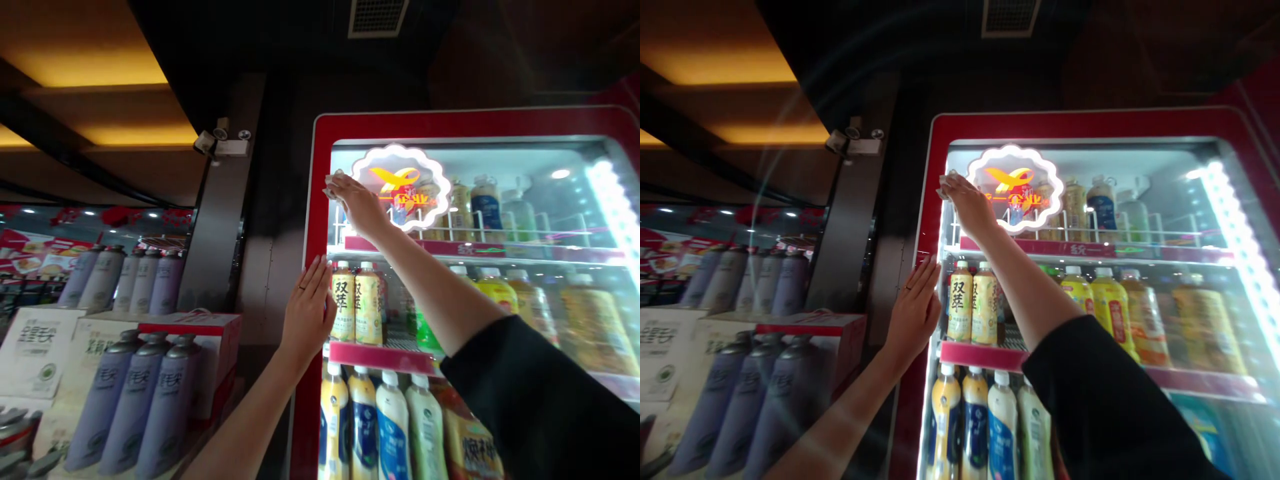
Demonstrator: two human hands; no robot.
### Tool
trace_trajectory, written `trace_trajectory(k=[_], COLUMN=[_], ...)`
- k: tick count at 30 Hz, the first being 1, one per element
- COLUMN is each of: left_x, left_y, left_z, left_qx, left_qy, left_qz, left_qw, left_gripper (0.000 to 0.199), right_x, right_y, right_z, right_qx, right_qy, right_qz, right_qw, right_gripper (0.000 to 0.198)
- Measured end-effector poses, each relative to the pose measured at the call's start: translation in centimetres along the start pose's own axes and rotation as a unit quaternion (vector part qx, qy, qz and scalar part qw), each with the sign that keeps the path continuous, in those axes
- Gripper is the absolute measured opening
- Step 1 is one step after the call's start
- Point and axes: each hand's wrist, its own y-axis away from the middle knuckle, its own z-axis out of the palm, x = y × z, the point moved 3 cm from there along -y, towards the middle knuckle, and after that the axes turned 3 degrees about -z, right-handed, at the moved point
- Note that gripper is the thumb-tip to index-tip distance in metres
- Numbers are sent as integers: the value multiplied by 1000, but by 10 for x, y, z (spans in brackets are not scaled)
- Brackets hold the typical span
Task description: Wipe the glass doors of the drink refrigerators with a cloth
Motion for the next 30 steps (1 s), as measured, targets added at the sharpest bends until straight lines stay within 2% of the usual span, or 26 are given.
trace_trajectory(k=[3,7,11,15,19,24,27,30], left_x=[-1,-3,-3,-1,1,3,9,25], left_y=[0,1,1,1,1,-2,-9,-24], left_z=[-1,-1,-1,0,-1,-1,4,11], left_qx=[-3,-10,-13,-17,-22,-18,-19,-25], left_qy=[-1,5,-13,-35,-48,-43,-40,-31], left_qz=[-7,6,16,15,17,7,0,11], left_qw=[1000,1000,1000,999,998,999,999,999], left_gripper=[72,74,76,76,77,74,73,70], right_x=[-21,-42,-16,20,20,8,24,51], right_y=[0,41,69,52,38,72,92,89], right_z=[14,14,-9,-20,-14,-21,-42,-60], right_qx=[-15,-65,-60,-34,-16,-67,-80,-69], right_qy=[-9,-33,-39,-28,-37,-74,-81,-64], right_qz=[-11,-72,-68,-30,-12,-64,-70,-43], right_qw=[1000,995,995,999,999,993,991,995], right_gripper=[66,66,61,63,63,63,61,56])
